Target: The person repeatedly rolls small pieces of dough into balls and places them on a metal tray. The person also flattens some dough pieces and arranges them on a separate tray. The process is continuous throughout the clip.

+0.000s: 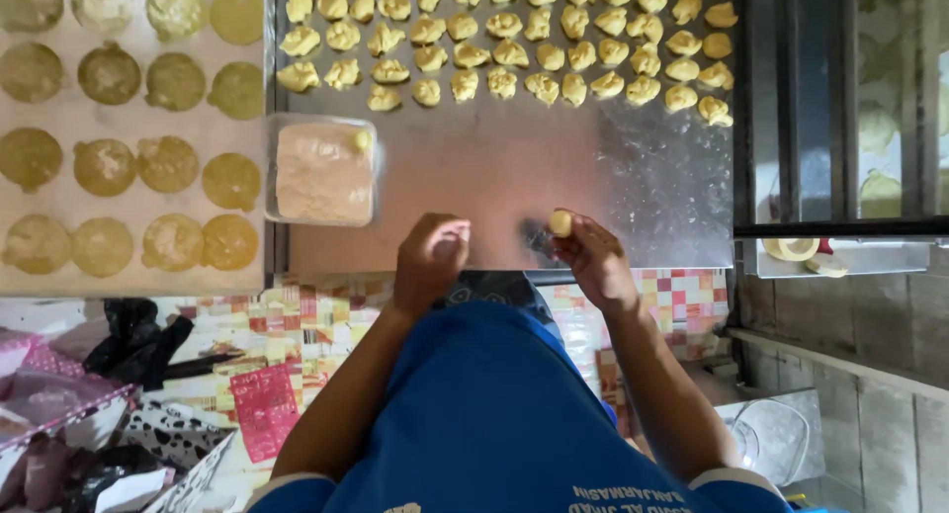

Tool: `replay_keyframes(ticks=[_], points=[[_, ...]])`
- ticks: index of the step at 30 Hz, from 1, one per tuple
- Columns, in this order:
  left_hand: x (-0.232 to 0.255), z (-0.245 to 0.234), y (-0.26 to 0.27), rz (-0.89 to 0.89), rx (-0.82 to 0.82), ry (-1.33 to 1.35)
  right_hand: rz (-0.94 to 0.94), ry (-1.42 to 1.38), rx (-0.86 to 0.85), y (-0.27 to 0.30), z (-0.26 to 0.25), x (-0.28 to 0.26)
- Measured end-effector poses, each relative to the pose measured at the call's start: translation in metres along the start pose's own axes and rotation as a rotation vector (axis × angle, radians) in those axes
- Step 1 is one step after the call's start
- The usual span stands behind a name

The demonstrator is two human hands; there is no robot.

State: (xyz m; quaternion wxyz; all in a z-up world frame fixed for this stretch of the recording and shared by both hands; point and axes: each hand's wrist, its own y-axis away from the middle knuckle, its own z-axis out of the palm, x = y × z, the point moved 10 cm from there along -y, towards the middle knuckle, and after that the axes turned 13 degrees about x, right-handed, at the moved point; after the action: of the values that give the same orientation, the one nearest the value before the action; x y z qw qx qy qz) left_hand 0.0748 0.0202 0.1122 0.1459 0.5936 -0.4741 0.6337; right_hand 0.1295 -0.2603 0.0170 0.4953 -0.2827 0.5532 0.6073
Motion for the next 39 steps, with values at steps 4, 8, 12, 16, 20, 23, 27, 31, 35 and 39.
replay_keyframes(ticks=[4,8,12,16,20,23,27,31,35,39], points=[[0.095,-0.001,-0.014,0.279,-0.11,0.045,0.237,-0.391,-0.252,0.027,0.036,-0.016],[0.163,-0.002,-0.017,0.492,-0.153,0.116,0.262,-0.465,-0.357,0.049,0.061,-0.033],[0.187,-0.002,-0.012,0.552,-0.14,0.118,0.25,-0.491,-0.448,0.065,0.076,-0.042],[0.191,-0.002,-0.007,0.614,-0.115,0.103,0.234,-0.501,-0.432,0.067,0.076,-0.04],[0.195,-0.001,-0.007,0.651,-0.083,0.089,0.237,-0.472,-0.453,0.069,0.08,-0.038],[0.193,0.003,-0.006,0.691,-0.064,0.066,0.243,-0.44,-0.448,0.063,0.076,-0.031],[0.195,0.002,-0.008,0.705,-0.046,0.046,0.254,-0.4,-0.433,0.071,0.086,-0.038],[0.19,-0.001,-0.01,0.678,-0.021,0.063,0.255,-0.379,-0.411,0.071,0.085,-0.039],[0.186,-0.003,-0.012,0.666,-0.002,0.102,0.194,-0.296,-0.369,0.065,0.076,-0.035],[0.196,-0.006,-0.019,0.643,0.029,0.111,0.172,-0.346,-0.382,0.075,0.083,-0.052]])
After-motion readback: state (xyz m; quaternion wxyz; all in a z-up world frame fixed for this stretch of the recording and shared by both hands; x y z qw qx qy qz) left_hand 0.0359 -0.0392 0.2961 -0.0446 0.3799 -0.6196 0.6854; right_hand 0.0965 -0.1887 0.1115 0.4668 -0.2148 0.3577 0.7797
